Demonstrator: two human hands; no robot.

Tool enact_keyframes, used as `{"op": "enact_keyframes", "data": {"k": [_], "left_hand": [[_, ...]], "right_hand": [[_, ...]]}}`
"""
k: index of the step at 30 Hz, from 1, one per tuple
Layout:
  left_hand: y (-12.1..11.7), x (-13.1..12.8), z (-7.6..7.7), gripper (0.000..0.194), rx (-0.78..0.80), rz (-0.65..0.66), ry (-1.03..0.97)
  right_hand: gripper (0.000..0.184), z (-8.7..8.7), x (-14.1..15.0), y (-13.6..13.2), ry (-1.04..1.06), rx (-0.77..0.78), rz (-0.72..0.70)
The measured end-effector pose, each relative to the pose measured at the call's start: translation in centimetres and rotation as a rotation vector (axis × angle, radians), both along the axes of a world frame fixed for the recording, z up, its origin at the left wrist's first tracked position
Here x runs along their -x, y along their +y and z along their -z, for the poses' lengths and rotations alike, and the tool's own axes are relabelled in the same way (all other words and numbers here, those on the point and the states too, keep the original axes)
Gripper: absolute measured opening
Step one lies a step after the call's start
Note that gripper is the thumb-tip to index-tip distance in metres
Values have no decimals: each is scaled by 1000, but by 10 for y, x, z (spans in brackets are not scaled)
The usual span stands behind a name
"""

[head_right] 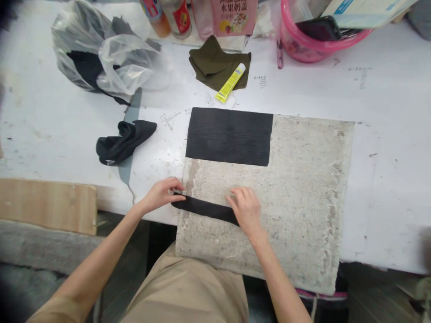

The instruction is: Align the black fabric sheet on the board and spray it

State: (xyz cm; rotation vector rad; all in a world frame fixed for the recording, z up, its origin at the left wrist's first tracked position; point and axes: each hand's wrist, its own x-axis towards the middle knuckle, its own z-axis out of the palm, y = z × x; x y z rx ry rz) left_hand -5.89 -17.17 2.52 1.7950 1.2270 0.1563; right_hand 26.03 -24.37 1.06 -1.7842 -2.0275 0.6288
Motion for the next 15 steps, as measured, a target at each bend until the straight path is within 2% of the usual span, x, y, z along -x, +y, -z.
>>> {"op": "enact_keyframes", "data": {"k": [2, 4, 7, 11, 15], "left_hand": [[-16, 4, -4, 30, -100, 145, 92], [-28, 5, -4, 32, -202, 201, 168], [-39, 5, 0, 30, -332, 219, 215], [-50, 4, 4, 29, -488, 221, 233], [-62, 4, 5, 24, -630, 158, 266]], "right_hand": [[22, -6, 26, -13, -31, 91, -149], [29, -7, 43, -23, -75, 135, -190], [35, -5, 53, -34, -112, 124, -159], [29, -1, 52, -41, -106, 59, -133], [25, 1, 54, -46, -85, 7, -105]]}}
